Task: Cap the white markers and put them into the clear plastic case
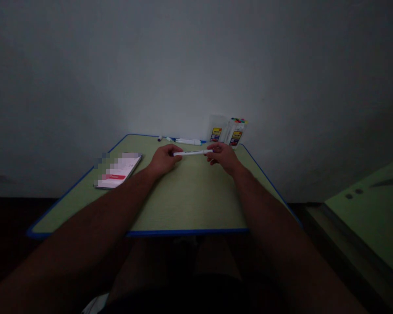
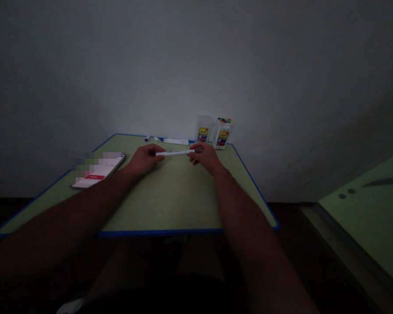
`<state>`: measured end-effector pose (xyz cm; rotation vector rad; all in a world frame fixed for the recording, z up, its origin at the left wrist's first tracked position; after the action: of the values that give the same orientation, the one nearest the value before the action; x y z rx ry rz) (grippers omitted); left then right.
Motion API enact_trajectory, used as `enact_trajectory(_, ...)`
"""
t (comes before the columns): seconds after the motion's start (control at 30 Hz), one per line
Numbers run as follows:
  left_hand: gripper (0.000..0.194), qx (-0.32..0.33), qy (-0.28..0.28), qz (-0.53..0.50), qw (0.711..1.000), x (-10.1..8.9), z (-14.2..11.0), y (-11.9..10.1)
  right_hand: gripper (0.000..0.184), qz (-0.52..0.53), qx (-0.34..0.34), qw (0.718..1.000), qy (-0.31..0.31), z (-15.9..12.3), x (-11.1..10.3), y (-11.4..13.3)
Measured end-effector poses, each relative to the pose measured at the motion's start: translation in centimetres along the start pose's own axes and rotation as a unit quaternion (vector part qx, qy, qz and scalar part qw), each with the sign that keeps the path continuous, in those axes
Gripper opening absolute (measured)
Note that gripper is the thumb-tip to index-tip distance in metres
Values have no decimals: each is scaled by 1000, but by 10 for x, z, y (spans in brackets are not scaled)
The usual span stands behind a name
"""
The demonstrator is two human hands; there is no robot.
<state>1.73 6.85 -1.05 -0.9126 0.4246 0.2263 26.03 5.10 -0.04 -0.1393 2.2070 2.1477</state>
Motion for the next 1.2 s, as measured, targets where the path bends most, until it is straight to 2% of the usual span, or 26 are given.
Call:
enact_trajectory(0.47,20,11,-11,20,1000,-5,0,-13,33,31,5,999,-20,-2,-2,1)
enact_trajectory(0.77,19,14,-7,34,999,-5,1,-12,36,41,18,999,-23,-3,-4,2)
enact_trajectory(1.2,18,53,8,43,998,-1,1,-11,9,104,53,991,-66,-2,-3,5)
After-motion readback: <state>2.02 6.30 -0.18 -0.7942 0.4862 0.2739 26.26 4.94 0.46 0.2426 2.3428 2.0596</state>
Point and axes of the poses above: each hand's wrist, its own z-axis towards the middle knuckle, its own x-axis out of the palm, y = z × x, the point moved 3 cm from there along z, towards the middle knuckle, and after that the axes turned 15 degrees about x, right-handed, at the moved point
